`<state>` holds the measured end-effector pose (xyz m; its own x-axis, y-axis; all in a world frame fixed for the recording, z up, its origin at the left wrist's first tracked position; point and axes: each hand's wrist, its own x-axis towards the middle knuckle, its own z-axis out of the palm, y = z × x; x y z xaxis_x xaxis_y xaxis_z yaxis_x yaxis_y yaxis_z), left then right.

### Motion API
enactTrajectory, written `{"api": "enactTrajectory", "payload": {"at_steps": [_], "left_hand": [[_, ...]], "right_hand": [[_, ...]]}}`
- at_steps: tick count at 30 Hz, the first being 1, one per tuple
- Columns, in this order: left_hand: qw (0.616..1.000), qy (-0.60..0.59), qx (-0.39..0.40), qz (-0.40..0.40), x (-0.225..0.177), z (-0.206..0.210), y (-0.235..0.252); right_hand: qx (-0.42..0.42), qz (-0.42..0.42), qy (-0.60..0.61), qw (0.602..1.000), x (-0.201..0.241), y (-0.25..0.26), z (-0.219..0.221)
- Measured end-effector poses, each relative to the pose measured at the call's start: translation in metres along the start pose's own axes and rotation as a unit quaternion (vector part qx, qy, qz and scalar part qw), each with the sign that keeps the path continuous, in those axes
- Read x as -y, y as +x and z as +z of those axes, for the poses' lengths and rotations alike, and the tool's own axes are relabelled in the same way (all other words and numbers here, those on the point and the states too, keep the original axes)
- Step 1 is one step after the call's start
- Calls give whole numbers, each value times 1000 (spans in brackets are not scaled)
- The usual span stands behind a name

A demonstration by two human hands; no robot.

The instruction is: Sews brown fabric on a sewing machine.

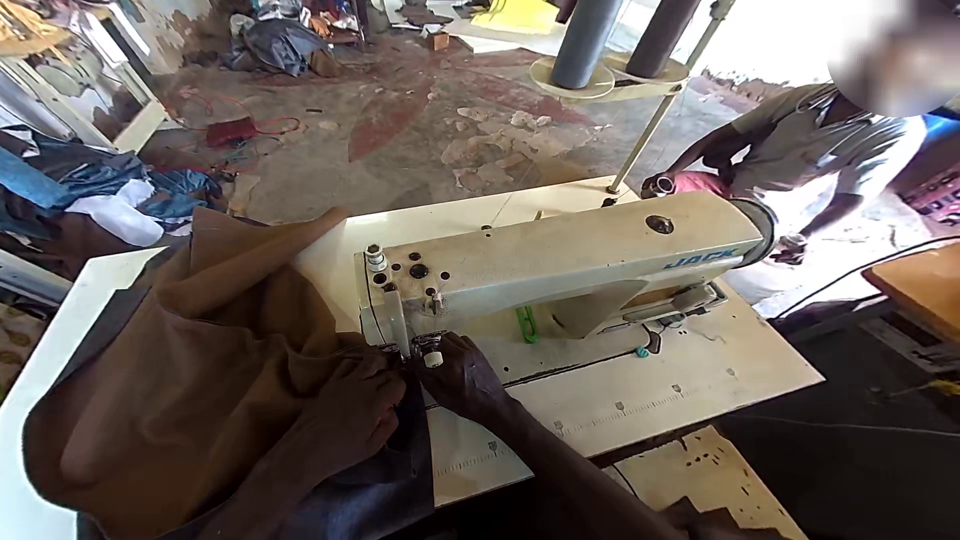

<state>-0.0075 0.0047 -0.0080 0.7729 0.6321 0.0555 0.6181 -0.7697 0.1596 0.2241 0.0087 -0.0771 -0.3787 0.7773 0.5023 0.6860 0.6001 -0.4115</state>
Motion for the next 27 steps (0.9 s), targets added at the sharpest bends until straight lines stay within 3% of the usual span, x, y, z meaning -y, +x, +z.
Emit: {"api": "enactTrajectory", "payload": {"at_steps": [9, 27], "left_hand": [[1000, 9, -8, -29, -9, 5, 0], [994, -14, -63, -84, -20, 20, -5]], "right_hand": [[45, 35, -46, 997, 15, -10, -3], [32, 23, -74, 996, 16, -14, 0]]}}
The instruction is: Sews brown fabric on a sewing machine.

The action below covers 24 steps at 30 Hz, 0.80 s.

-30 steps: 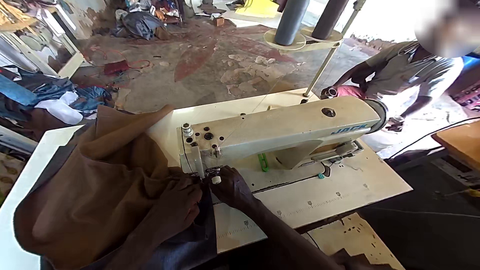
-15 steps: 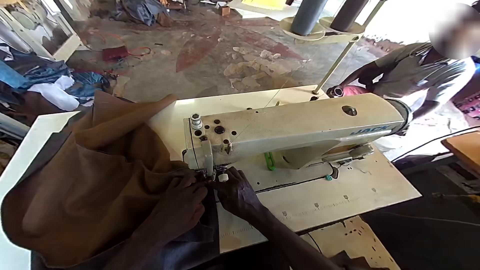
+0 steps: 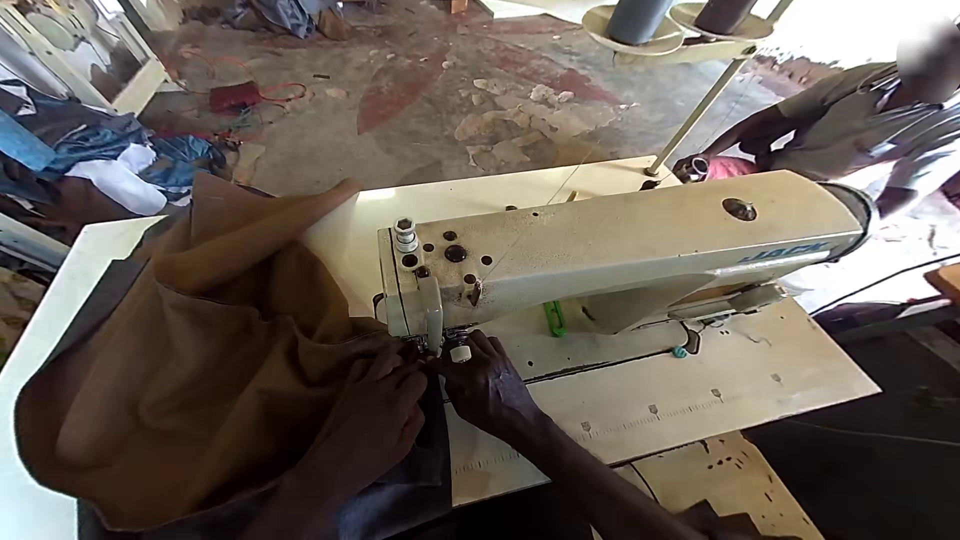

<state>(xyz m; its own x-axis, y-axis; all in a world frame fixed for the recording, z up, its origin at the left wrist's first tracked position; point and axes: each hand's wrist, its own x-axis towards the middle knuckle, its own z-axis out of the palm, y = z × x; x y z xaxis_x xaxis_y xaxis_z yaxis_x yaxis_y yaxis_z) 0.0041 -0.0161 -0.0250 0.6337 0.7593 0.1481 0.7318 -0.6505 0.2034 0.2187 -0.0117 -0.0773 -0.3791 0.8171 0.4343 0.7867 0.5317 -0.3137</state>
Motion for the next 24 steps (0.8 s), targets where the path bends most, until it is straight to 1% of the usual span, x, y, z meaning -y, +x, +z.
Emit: {"api": "enactTrajectory", "payload": {"at_steps": [13, 15, 18, 20, 22, 24], "left_hand": [[999, 3, -44, -31, -7, 6, 1], [998, -14, -51, -44, -7, 7, 1], [992, -83, -54, -74, -8, 6, 1], [987, -121, -59, -83, -8, 5, 1], [987, -123, -61, -83, -8, 7, 1], [989, -111, -62, -76, -10, 10, 1]], "right_hand": [[2, 7, -12, 1000, 2, 2, -1], [6, 15, -4, 1000, 2, 0, -1], [4, 29, 40, 999, 12, -13, -9], [24, 12, 53, 998, 24, -27, -18], [33, -14, 48, 998, 32, -39, -19], [29, -22, 44, 998, 35, -44, -17]]}}
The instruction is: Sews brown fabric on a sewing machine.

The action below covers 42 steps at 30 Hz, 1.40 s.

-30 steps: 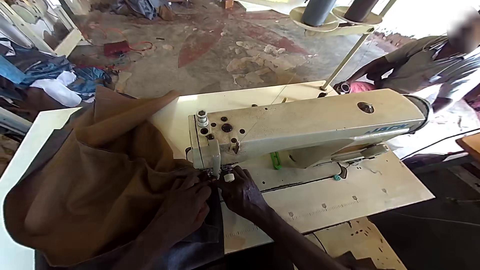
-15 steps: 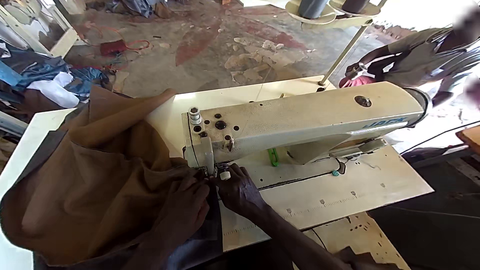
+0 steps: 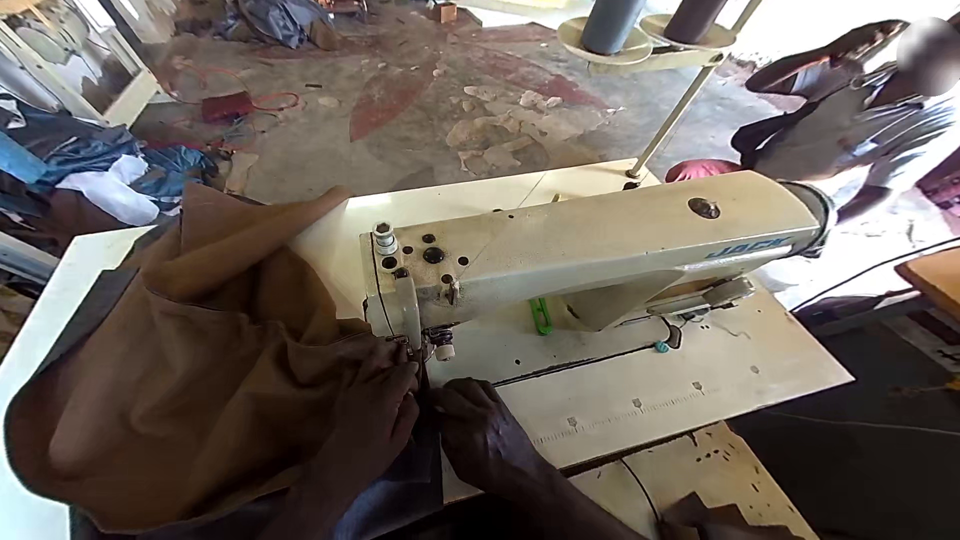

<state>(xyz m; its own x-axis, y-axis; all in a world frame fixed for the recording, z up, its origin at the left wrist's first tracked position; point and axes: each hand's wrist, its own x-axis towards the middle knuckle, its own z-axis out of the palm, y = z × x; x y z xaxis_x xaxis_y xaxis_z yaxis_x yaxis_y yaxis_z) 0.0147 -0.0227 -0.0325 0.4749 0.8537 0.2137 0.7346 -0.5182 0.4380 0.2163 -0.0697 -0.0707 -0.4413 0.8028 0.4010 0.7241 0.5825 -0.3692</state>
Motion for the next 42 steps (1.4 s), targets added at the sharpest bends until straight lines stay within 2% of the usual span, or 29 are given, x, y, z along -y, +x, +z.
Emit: {"api": "enactTrajectory", "payload": {"at_steps": [6, 21, 23, 25, 28, 30, 32, 36, 39, 42], "left_hand": [[999, 50, -12, 14, -8, 7, -2], [994, 61, -90, -24, -21, 31, 0], [995, 33, -92, -36, -19, 31, 0], [995, -44, -72, -52, -15, 23, -6], [993, -108, -45, 5, 2, 0, -33], [997, -50, -2, 51, 17, -16, -57], [997, 17, 40, 63, 32, -29, -79], [995, 35, -6, 93, 51, -39, -93], [991, 65, 2, 118, 21, -67, -83], [977, 101, 125, 144, -21, -95, -83]], "right_hand": [[-1, 3, 16, 1000, -1, 2, 0], [8, 10, -20, 1000, 0, 4, 1], [12, 18, -20, 1000, 0, 4, 2], [6, 31, 6, 999, -1, 3, 2], [-8, 61, 86, 994, 1, -3, -1], [-45, 87, 174, 980, 9, -11, -2], [-53, 121, 259, 957, 19, -16, -3], [-31, 119, 323, 938, 38, -12, -3], [-51, 160, 402, 900, 44, -5, -8], [-34, 249, 446, 859, 45, -8, -23]]}}
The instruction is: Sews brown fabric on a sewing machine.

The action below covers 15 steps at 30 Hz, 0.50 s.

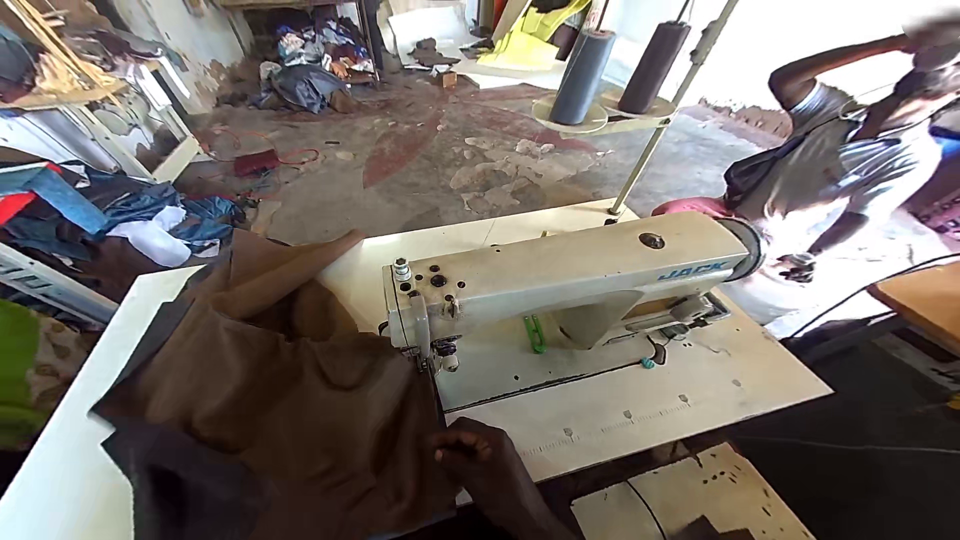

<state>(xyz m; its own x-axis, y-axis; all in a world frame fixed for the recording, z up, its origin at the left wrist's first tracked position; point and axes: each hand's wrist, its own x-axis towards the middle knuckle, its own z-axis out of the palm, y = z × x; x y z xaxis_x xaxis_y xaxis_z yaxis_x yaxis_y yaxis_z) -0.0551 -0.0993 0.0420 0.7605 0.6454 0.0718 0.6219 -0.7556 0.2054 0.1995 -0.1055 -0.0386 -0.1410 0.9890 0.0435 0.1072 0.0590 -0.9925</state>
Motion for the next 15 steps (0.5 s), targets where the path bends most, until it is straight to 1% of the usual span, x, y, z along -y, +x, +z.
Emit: {"api": "enactTrajectory", "payload": {"at_steps": [2, 3, 4, 5, 6, 9, 12, 13, 15], "left_hand": [[992, 13, 121, -31, -15, -6, 1], [986, 20, 158, -52, -17, -2, 2], [981, 26, 178, -70, -18, 2, 4], [980, 31, 177, -81, -19, 7, 7], [983, 32, 157, -86, -22, 13, 10], [996, 55, 40, -60, -35, 43, 22], [996, 61, -60, -27, -29, 77, 24], [996, 49, -67, -19, -25, 83, 22], [998, 24, -65, -9, -20, 86, 16]], "right_hand": [[14, 56, -20, 998, -3, -6, -4], [23, 72, -29, 997, -8, -8, -3], [24, 76, -37, 996, -12, -10, -2], [20, 76, -41, 996, -14, -12, 0], [15, 76, -39, 996, -14, -12, 0], [4, 77, -18, 997, -14, -12, 0], [2, 66, -19, 998, -11, -15, -5], [-6, 47, -36, 998, -12, -20, -8], [-23, -2, -107, 994, -16, -33, -14]]}}
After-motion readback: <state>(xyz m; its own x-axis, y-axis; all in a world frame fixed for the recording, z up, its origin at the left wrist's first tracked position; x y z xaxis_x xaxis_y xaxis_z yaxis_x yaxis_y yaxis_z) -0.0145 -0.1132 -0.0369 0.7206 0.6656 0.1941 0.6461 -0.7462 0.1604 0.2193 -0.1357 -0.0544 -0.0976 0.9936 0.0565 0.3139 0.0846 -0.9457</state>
